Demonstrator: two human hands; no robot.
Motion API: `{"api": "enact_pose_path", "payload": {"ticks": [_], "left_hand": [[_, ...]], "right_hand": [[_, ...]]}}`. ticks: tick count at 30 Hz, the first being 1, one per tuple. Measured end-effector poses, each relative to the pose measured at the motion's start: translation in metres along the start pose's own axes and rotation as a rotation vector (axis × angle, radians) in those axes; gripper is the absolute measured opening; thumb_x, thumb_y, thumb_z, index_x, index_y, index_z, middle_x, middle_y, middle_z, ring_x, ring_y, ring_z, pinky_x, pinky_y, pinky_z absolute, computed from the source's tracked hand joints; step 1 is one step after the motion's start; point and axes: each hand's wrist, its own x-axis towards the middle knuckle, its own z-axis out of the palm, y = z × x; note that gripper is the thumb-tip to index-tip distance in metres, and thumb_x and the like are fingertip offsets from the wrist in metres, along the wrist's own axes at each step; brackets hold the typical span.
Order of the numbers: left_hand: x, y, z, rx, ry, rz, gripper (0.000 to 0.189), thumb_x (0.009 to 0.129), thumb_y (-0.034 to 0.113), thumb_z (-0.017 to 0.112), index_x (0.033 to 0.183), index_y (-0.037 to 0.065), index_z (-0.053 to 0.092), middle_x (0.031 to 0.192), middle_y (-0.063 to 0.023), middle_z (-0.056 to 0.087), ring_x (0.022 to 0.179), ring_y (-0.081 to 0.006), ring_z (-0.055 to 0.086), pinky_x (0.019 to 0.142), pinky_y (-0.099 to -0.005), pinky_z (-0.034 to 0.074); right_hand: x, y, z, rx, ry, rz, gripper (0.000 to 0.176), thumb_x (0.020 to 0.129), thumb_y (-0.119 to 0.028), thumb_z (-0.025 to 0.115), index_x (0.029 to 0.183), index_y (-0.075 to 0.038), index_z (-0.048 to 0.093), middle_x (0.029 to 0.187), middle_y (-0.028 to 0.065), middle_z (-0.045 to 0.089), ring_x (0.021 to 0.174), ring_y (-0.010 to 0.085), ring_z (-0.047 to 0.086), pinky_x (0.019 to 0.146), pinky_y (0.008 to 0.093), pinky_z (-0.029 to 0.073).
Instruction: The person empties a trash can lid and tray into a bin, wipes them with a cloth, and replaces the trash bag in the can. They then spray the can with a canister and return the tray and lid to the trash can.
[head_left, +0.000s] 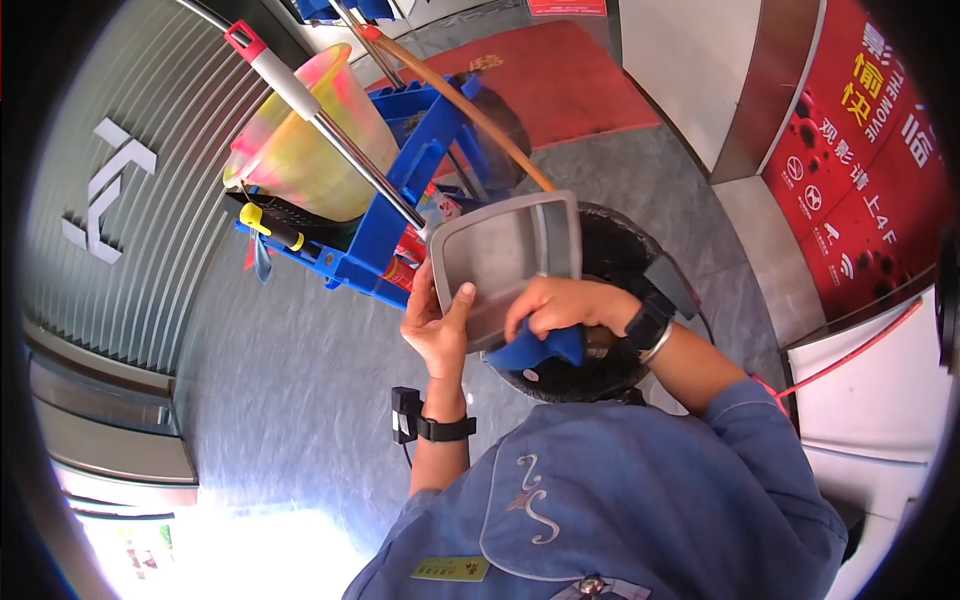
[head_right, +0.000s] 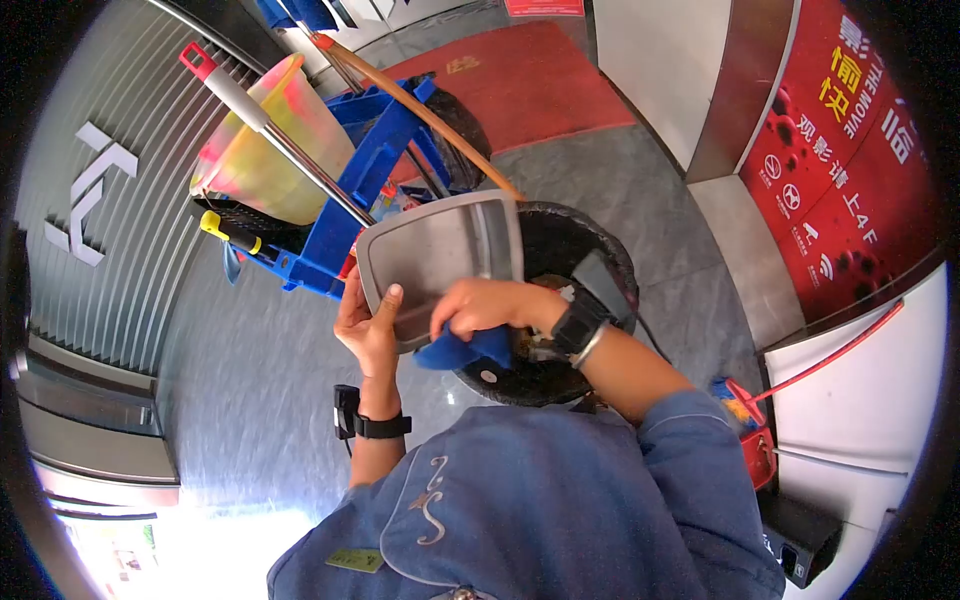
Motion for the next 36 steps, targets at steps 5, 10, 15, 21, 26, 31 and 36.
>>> {"api": "enact_pose_path", "payload": {"ticks": [5,10,15,21,26,31,36], "left_hand": [[0.006,-0.006,-0.011,0.095,0.098,0.087,0.048,0.068,-0.001,0.068,0.112,-0.003,0.05,0.083,-0.003,0.058,0.072,-0.0072,0.053,0.065,-0.0197,0.044],[0.001,-0.014,-0.009,0.141,0.089,0.09,0.047,0.068,-0.002,0.068,0.111,-0.003,0.05,0.083,-0.0027,0.058,0.072,-0.007,0.053,0.065,-0.0189,0.043],[-0.008,-0.015,-0.003,0.103,0.053,0.062,0.048,0.068,-0.003,0.067,0.112,-0.003,0.05,0.081,-0.002,0.057,0.072,-0.0069,0.052,0.065,-0.019,0.042],[-0.016,-0.005,0.01,-0.019,-0.007,0.001,0.049,0.069,-0.003,0.066,0.115,-0.003,0.048,0.089,-0.0045,0.058,0.079,-0.0089,0.053,0.071,-0.0214,0.043],[-0.02,0.018,0.003,-0.102,-0.031,-0.04,0.048,0.072,-0.002,0.064,0.117,-0.004,0.046,0.103,-0.0095,0.056,0.09,-0.0131,0.053,0.079,-0.0247,0.042],[-0.025,0.019,-0.003,-0.117,0.0,0.003,0.047,0.073,-0.001,0.063,0.117,-0.005,0.045,0.104,-0.011,0.057,0.092,-0.0141,0.054,0.08,-0.0256,0.042],[-0.031,0.03,-0.011,-0.109,0.041,-0.056,0.048,0.071,-0.001,0.064,0.115,-0.006,0.046,0.103,-0.0112,0.057,0.091,-0.0141,0.054,0.08,-0.0258,0.043]], "right_hand": [[-0.059,0.073,-0.027,1.007,0.529,0.023,0.027,0.062,0.001,0.05,0.086,0.002,0.062,0.075,0.013,0.062,0.076,0.024,0.061,0.065,0.03,0.048],[-0.076,0.144,-0.006,-1.028,0.915,0.519,0.015,0.067,-0.014,0.052,0.078,-0.011,0.061,0.065,0.0121,0.059,0.063,0.0328,0.058,0.057,0.0417,0.046],[-0.045,0.065,-0.011,-0.22,1.055,-0.005,0.021,0.068,-0.01,0.053,0.087,-0.001,0.06,0.074,0.0104,0.061,0.067,0.0195,0.058,0.062,0.0308,0.046],[0.002,0.007,0.021,0.058,0.665,-0.16,0.036,0.071,-0.001,0.049,0.106,0.0,0.053,0.086,0.0094,0.06,0.077,0.0128,0.055,0.069,0.0251,0.044],[0.022,0.017,0.054,-0.231,0.478,-0.267,0.038,0.07,0.0,0.045,0.107,-0.003,0.052,0.093,0.0211,0.058,0.086,0.0354,0.057,0.075,0.0385,0.044],[0.015,0.012,0.047,-0.68,0.385,-0.172,0.032,0.067,-0.002,0.049,0.096,-0.01,0.06,0.094,0.0129,0.059,0.087,0.028,0.052,0.07,0.0394,0.041],[-0.013,0.029,0.027,-1.081,0.484,-0.061,0.021,0.073,-0.013,0.05,0.089,-0.017,0.064,0.089,0.0106,0.055,0.091,0.0255,0.049,0.071,0.0377,0.041]]}}
